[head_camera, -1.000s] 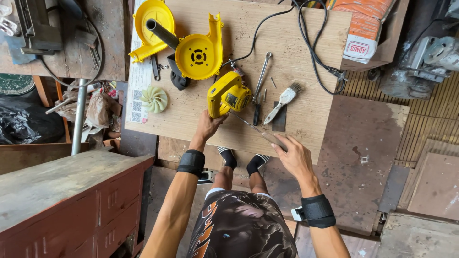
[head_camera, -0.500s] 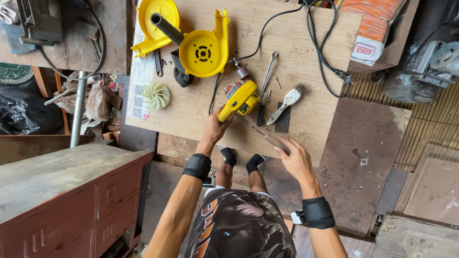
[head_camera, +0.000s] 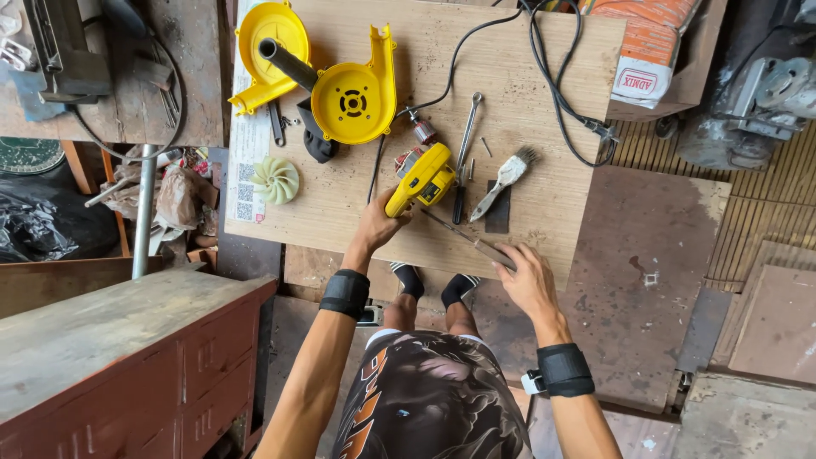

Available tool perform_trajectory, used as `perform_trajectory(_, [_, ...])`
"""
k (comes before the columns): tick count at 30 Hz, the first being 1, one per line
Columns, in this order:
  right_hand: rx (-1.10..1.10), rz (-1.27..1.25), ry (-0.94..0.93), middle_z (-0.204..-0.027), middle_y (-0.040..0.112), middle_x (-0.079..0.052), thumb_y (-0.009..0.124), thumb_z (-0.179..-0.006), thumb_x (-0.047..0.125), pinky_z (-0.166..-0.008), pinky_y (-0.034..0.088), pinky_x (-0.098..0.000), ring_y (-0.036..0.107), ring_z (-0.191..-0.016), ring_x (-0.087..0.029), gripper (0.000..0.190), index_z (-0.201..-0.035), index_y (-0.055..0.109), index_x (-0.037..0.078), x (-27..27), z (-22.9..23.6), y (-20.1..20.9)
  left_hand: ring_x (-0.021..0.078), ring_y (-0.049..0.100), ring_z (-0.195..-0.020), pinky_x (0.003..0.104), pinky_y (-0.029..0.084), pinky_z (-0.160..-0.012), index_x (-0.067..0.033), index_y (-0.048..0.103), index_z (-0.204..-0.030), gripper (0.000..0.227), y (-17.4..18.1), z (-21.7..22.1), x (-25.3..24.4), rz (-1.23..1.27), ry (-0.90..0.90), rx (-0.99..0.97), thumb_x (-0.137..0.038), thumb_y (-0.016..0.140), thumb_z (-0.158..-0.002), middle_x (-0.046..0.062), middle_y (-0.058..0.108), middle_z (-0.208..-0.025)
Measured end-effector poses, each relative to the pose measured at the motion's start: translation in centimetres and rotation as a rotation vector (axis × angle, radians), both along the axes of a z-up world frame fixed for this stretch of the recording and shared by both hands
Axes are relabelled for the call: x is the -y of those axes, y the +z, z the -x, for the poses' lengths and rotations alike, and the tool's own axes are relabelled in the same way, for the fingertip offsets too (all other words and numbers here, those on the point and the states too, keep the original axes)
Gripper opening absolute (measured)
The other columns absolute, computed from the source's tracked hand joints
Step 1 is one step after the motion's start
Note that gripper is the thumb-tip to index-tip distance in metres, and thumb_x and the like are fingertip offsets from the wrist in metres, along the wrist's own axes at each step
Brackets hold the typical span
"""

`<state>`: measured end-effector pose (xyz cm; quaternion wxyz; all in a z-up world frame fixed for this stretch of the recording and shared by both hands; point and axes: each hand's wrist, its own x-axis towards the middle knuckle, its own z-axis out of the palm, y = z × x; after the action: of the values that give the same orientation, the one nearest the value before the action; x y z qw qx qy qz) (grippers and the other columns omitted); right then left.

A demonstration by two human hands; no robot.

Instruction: The person uses a screwdriver to remove screws from a yellow leaf blower on a workbench. They separate the housing halves and remove the internal fan, placing the parts on the table. The person continues to unscrew and separate components of the blower's motor housing.

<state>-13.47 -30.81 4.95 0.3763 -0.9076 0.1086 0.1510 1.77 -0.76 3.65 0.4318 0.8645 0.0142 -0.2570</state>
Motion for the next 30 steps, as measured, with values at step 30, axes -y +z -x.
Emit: perform_trajectory(30, [0.167,0.287,0.203,-0.117,0.065,-0.008,0.079,-0.084,0.023,-0.096,0.041,-0.0492,0.058,-0.112,-0.027,0.042,-0.123,0.069,0.010,1.7,-2.2,-4.8,0.0260,0.075,-0.070,0.038,0.061,-0.064,0.0012,0.066,-0.101,0.033,0.2,1.8,2.2,-0.148,0.048,0.353,-0.027,0.079,-0.089,0.020,0.076,-0.085])
